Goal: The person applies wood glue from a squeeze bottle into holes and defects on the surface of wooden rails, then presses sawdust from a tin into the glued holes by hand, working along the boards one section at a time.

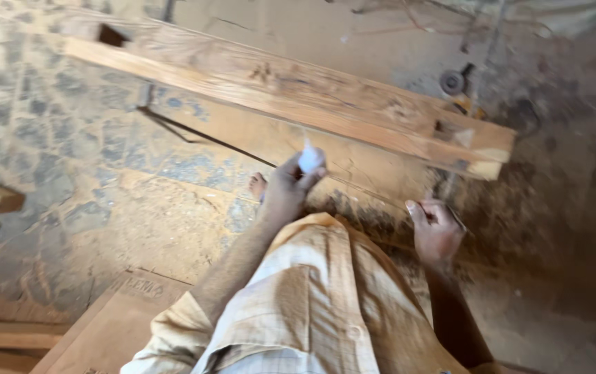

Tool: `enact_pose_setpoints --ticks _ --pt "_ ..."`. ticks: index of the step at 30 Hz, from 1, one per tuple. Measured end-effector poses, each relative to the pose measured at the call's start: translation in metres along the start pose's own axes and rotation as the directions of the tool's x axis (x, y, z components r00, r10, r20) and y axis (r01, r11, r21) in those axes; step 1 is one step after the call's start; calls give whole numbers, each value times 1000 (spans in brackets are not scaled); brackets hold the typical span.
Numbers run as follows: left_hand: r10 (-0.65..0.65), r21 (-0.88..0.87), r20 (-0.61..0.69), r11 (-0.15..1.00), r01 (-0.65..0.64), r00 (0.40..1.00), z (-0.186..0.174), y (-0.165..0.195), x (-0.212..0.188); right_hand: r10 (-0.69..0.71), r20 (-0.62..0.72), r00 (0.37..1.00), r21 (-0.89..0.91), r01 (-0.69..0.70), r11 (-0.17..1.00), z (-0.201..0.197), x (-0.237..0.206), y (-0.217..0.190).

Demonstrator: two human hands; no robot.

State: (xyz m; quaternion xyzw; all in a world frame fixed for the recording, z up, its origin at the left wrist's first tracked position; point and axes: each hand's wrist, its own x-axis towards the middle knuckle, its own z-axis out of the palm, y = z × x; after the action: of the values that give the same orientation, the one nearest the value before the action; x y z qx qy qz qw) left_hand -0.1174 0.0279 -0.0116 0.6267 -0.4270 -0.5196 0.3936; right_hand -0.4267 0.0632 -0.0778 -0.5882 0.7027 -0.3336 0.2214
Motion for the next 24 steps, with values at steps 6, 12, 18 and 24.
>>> enact_pose_setpoints --ticks 6,12,18,24 --pt "82 36 -55 996 -80 995 -9 -13 6 -118 75 990 80 112 990 35 5 -7" --pt "10 -63 -133 998 -19 991 -29 -20 4 -57 378 924 63 36 997 58 19 -20" --pt "-8 -53 -181 999 -1 983 -61 -11 6 -224 447 866 113 194 975 80 51 -49" --pt "-217 -41 -227 976 213 949 -99 -13 7 -272 413 869 119 244 962 107 73 -116"
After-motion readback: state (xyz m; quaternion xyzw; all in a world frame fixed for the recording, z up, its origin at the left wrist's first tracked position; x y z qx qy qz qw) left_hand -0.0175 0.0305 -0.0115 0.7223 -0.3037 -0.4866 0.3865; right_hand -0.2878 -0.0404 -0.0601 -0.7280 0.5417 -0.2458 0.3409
